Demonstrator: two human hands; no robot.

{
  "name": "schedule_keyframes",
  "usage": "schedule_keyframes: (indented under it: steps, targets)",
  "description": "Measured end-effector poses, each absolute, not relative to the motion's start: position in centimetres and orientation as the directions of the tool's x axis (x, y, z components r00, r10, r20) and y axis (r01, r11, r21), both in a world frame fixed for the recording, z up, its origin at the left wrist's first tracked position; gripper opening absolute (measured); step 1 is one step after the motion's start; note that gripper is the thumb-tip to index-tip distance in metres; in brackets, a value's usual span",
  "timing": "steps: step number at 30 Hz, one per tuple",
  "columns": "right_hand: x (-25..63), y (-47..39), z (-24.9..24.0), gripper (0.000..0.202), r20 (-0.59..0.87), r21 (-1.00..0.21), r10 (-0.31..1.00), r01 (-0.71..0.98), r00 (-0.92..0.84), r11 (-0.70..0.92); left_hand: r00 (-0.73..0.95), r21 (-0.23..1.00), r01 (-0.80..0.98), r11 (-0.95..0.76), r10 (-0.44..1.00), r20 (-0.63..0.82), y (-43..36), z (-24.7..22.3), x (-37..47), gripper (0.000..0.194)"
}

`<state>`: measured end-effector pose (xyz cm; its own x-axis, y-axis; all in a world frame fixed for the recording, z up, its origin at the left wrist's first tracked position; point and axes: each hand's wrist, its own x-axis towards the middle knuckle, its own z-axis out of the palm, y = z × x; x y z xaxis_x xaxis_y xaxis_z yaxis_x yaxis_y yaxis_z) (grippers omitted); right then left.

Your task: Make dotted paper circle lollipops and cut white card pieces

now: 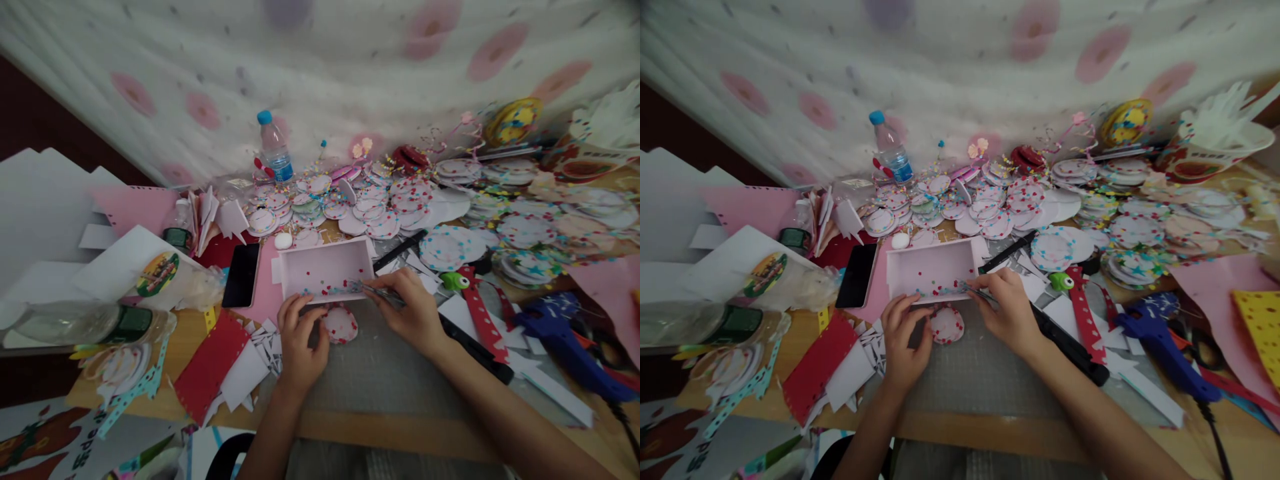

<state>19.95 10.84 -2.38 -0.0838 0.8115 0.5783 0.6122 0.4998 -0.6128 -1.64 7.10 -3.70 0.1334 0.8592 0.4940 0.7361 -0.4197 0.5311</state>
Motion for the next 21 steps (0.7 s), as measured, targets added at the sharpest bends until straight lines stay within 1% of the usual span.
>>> schedule_keyframes:
  steps: [4,11,17,21]
  targets:
    - [20.1,11.2,-1.9,0.012,0.576,-0.525,0.804,0.688,-0.145,0.501,0.130,0.530,0.737,-0.419,0.858,0.497,7.2,-3.4,-1.4,0.025]
    - [19.8,11.6,-1.4,0.019,0.527,-0.528,0.838,0.718,-0.142,0.454,0.136,0.525,0.750,-0.403,0.870,0.473,7.1,-3.1,-1.2,0.026]
    - [19.4,12.1,-1.0,0.020,0.535,-0.451,0.820,0.753,-0.201,0.479,0.140,0.525,0.748,-0.405,0.870,0.472,7.1,-3.0,-1.3,0.027]
    - [18.8,12.5,-1.0,0.023,0.538,-0.422,0.808,0.754,-0.238,0.503,0.144,0.532,0.742,-0.408,0.872,0.468,7.0,-3.0,-1.3,0.027]
